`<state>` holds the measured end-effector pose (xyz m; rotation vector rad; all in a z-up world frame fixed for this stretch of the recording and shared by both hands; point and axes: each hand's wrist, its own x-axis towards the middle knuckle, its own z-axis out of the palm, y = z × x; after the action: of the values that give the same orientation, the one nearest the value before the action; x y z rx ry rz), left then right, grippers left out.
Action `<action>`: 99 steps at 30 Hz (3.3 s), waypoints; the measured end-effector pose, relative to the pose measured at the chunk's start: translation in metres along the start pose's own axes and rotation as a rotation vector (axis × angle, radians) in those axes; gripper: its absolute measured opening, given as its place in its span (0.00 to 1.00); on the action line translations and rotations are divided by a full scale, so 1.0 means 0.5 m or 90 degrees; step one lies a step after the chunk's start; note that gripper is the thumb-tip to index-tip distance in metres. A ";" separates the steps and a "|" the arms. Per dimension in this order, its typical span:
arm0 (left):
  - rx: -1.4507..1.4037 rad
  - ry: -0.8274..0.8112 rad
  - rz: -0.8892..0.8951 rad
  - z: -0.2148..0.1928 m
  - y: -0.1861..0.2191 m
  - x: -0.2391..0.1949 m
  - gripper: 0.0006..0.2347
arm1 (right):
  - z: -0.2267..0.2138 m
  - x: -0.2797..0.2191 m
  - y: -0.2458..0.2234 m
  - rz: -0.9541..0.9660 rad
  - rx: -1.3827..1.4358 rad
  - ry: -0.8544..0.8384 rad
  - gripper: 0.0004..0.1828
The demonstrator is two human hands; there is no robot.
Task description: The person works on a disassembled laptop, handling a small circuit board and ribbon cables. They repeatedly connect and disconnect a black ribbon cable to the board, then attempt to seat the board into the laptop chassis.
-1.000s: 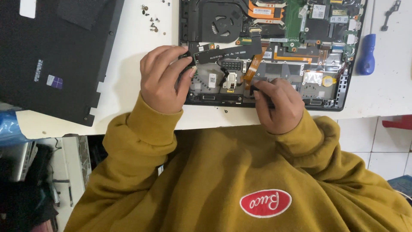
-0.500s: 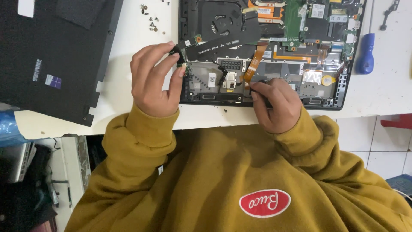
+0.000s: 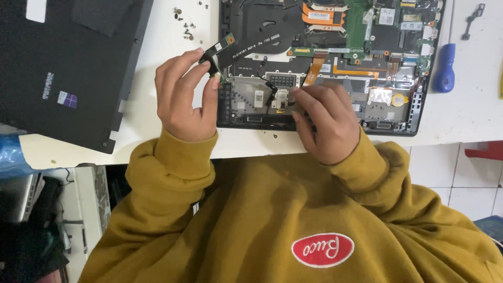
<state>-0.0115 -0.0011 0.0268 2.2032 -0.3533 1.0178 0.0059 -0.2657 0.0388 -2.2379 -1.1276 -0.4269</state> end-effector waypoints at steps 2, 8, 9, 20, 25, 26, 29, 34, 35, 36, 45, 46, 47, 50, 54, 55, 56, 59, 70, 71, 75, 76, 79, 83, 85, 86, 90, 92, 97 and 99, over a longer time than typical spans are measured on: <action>0.004 0.002 0.003 0.004 -0.002 -0.002 0.04 | 0.013 0.010 -0.003 -0.002 -0.033 -0.025 0.16; 0.019 -0.007 0.012 0.013 -0.015 -0.006 0.04 | 0.059 0.030 -0.016 -0.010 -0.137 -0.048 0.13; 0.022 -0.006 0.027 0.018 -0.021 -0.010 0.04 | 0.063 0.029 -0.017 -0.012 -0.131 -0.048 0.12; 0.062 -0.069 -0.009 0.045 -0.031 -0.026 0.04 | 0.081 0.001 -0.009 -0.021 0.016 0.055 0.10; 0.083 -0.128 0.034 0.058 -0.044 -0.041 0.05 | 0.083 -0.007 -0.011 -0.019 0.037 0.062 0.09; 0.090 -0.142 0.047 0.061 -0.045 -0.043 0.05 | 0.084 -0.008 -0.011 -0.020 0.035 0.062 0.09; 0.105 -0.166 0.070 0.068 -0.048 -0.051 0.05 | 0.086 -0.011 -0.008 -0.019 0.030 0.061 0.09; 0.115 -0.191 0.072 0.070 -0.049 -0.054 0.05 | 0.086 -0.011 -0.007 -0.022 0.041 0.059 0.09; 0.119 -0.193 0.074 0.071 -0.050 -0.056 0.05 | 0.087 -0.013 -0.006 -0.021 0.037 0.057 0.09; 0.122 -0.196 0.077 0.072 -0.052 -0.057 0.05 | 0.088 -0.014 -0.006 -0.019 0.034 0.055 0.09; 0.175 -0.241 0.075 0.063 -0.035 -0.043 0.06 | 0.090 -0.006 -0.007 -0.028 -0.004 0.031 0.09; 0.175 -0.241 0.074 0.064 -0.035 -0.042 0.06 | 0.093 -0.007 -0.008 -0.029 -0.004 0.031 0.09; 0.184 -0.240 0.078 0.064 -0.034 -0.041 0.06 | 0.097 -0.009 -0.009 -0.030 -0.012 0.034 0.09; 0.196 -0.238 0.080 0.064 -0.034 -0.039 0.07 | 0.095 -0.010 -0.010 -0.030 -0.016 0.031 0.09; 0.189 -0.237 0.082 0.063 -0.032 -0.029 0.07 | 0.096 -0.014 -0.008 -0.017 -0.008 0.026 0.08; 0.189 -0.236 0.082 0.065 -0.036 -0.032 0.07 | 0.096 -0.016 -0.009 -0.017 -0.008 0.026 0.08; 0.186 -0.235 0.074 0.067 -0.041 -0.035 0.06 | 0.096 -0.017 -0.010 -0.017 -0.001 0.031 0.09; 0.183 -0.234 0.061 0.066 -0.043 -0.031 0.05 | 0.099 -0.018 -0.007 -0.022 0.005 0.036 0.10; 0.217 -0.237 0.042 0.058 -0.035 -0.027 0.05 | 0.099 -0.017 -0.007 -0.031 -0.001 0.033 0.09; 0.215 -0.232 0.040 0.058 -0.036 -0.029 0.05 | 0.098 -0.016 -0.008 -0.030 -0.001 0.033 0.09; 0.210 -0.232 0.032 0.059 -0.043 -0.033 0.05 | 0.096 -0.014 -0.009 -0.028 -0.004 0.030 0.09; 0.211 -0.231 0.031 0.059 -0.046 -0.035 0.05 | 0.095 -0.013 -0.009 -0.029 -0.004 0.030 0.09; 0.159 -0.224 -0.003 0.054 -0.051 -0.036 0.07 | 0.080 -0.004 -0.011 -0.017 0.002 0.017 0.09; 0.091 -0.117 -0.021 0.037 -0.051 -0.024 0.07 | 0.051 0.009 -0.007 -0.084 0.073 -0.020 0.13; 0.079 -0.088 -0.031 0.032 -0.051 -0.021 0.08 | 0.040 0.013 -0.007 -0.075 0.095 -0.027 0.13; 0.085 -0.084 -0.045 0.031 -0.051 -0.022 0.09 | 0.032 0.018 -0.009 -0.067 0.089 -0.021 0.11; 0.097 -0.101 -0.064 0.039 -0.063 -0.037 0.12 | -0.013 0.045 -0.016 -0.029 0.052 -0.018 0.09; 0.104 -0.117 -0.062 0.044 -0.063 -0.043 0.13 | -0.019 0.062 -0.001 -0.034 -0.001 -0.045 0.10; 0.112 -0.114 -0.041 0.052 -0.066 -0.052 0.13 | 0.026 0.062 0.056 -0.029 -0.240 -0.113 0.16; 0.126 -0.121 -0.048 0.054 -0.069 -0.061 0.15 | 0.044 0.064 0.072 -0.034 -0.302 -0.120 0.20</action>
<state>0.0011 0.0049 -0.0247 2.4809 -0.2605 0.8357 0.0544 -0.2487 0.0253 -2.7083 -1.2895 -0.5621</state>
